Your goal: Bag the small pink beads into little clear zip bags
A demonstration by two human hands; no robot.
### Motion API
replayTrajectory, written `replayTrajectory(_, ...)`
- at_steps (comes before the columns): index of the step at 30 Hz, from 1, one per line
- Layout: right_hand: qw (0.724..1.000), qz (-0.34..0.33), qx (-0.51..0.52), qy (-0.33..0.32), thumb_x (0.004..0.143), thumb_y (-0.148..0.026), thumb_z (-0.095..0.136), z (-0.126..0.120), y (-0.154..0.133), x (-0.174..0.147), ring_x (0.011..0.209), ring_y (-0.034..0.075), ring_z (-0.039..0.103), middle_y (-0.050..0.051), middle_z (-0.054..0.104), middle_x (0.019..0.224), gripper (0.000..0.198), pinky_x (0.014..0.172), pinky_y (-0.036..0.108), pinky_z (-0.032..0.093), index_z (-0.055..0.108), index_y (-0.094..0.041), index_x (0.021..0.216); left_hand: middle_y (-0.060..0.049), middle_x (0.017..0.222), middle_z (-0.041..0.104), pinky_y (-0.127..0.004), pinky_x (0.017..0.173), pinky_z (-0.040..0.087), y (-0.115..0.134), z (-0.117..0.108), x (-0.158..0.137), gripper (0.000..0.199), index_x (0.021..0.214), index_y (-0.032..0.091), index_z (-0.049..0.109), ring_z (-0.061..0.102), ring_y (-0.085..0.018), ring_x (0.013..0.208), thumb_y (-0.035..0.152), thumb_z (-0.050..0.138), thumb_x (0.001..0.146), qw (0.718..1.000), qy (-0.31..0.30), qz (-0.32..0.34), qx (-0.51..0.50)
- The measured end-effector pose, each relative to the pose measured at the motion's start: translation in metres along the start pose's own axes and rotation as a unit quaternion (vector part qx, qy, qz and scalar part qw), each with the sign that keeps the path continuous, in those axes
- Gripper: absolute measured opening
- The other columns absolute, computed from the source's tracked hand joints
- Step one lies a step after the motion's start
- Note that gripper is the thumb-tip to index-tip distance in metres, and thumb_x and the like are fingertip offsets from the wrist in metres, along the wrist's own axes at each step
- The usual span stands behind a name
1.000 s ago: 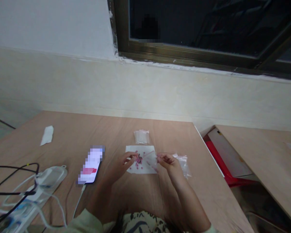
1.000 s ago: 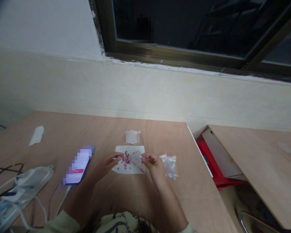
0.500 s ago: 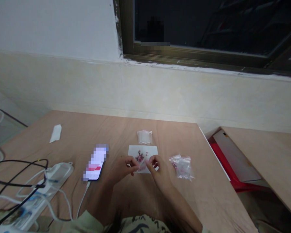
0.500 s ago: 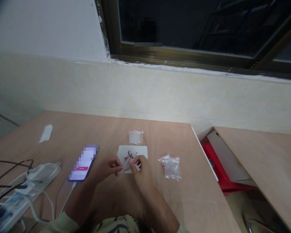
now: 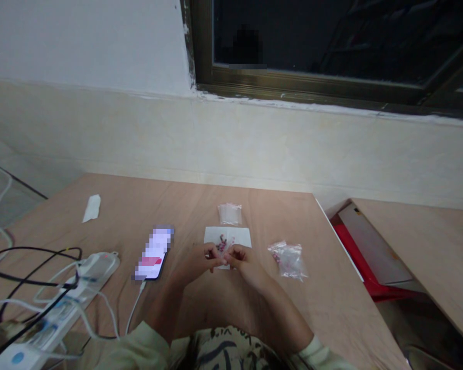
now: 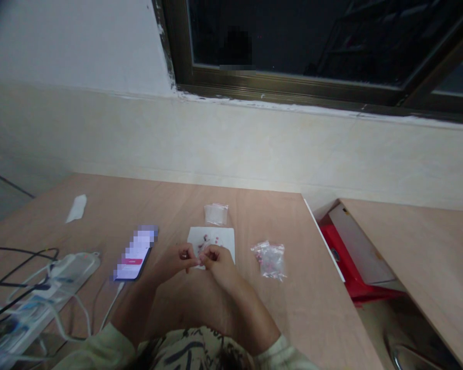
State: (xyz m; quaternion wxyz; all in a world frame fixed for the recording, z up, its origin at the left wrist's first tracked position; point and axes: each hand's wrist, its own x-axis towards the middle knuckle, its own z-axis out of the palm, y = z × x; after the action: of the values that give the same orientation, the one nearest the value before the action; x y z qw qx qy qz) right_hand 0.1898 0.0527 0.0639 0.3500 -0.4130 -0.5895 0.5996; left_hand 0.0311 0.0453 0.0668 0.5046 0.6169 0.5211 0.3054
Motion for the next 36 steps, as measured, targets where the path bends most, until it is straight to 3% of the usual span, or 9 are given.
replayTrajectory(7,0.998,0.031,-0.019,0.045,0.066,-0.027,0.053,0.006,-0.002,-0.002,0.053,0.010,0.044,-0.002,0.050,0.052,0.017,0.052,0.022,0.033,0.052,-0.015,0.054,0.005,0.051,0.050,-0.017,0.044,0.037,-0.001,0.000,-0.005,0.021,0.061,0.014,0.051,0.049,-0.007,0.044,0.032,0.053,0.071,0.998,-0.004,0.004,-0.059)
replayTrajectory(19,0.995,0.044,-0.053,0.075,0.065,-0.019,0.046,0.013,-0.011,-0.011,0.051,0.010,0.045,-0.002,0.050,0.049,0.016,0.052,0.023,0.035,0.051,-0.015,0.050,0.003,0.059,0.053,-0.017,0.042,0.041,0.005,0.005,-0.013,0.023,0.063,0.014,0.054,0.050,-0.007,0.045,0.034,0.052,0.072,0.999,0.004,0.009,-0.042)
replayTrajectory(24,0.992,0.058,-0.068,0.093,0.062,-0.015,0.044,0.002,-0.014,-0.005,0.049,0.010,0.041,-0.004,0.044,0.046,0.016,0.048,0.021,0.030,0.046,-0.016,0.046,0.005,0.054,0.047,-0.017,0.040,0.041,0.005,-0.006,-0.007,0.021,0.060,0.014,0.049,0.050,-0.007,0.042,0.031,0.049,0.072,0.997,0.064,-0.017,-0.038)
replayTrajectory(31,0.991,0.015,-0.126,0.040,0.062,-0.017,0.045,0.003,-0.022,0.004,0.049,0.008,0.036,-0.005,0.039,0.049,0.014,0.047,0.020,0.027,0.041,-0.017,0.049,0.007,0.057,0.044,-0.013,0.030,0.039,0.004,-0.008,0.000,0.015,0.069,0.017,0.042,0.046,-0.005,0.043,0.029,0.051,0.070,0.999,-0.023,-0.015,-0.024)
replayTrajectory(36,0.971,0.039,-0.213,0.099,0.062,-0.016,0.046,0.008,-0.013,0.000,0.047,0.009,0.037,-0.004,0.040,0.046,0.016,0.045,0.021,0.025,0.040,-0.018,0.048,0.011,0.052,0.031,-0.009,0.026,0.035,0.001,-0.005,0.001,0.016,0.074,0.019,0.036,0.033,-0.002,0.036,0.011,0.045,0.064,0.997,0.060,-0.019,-0.036)
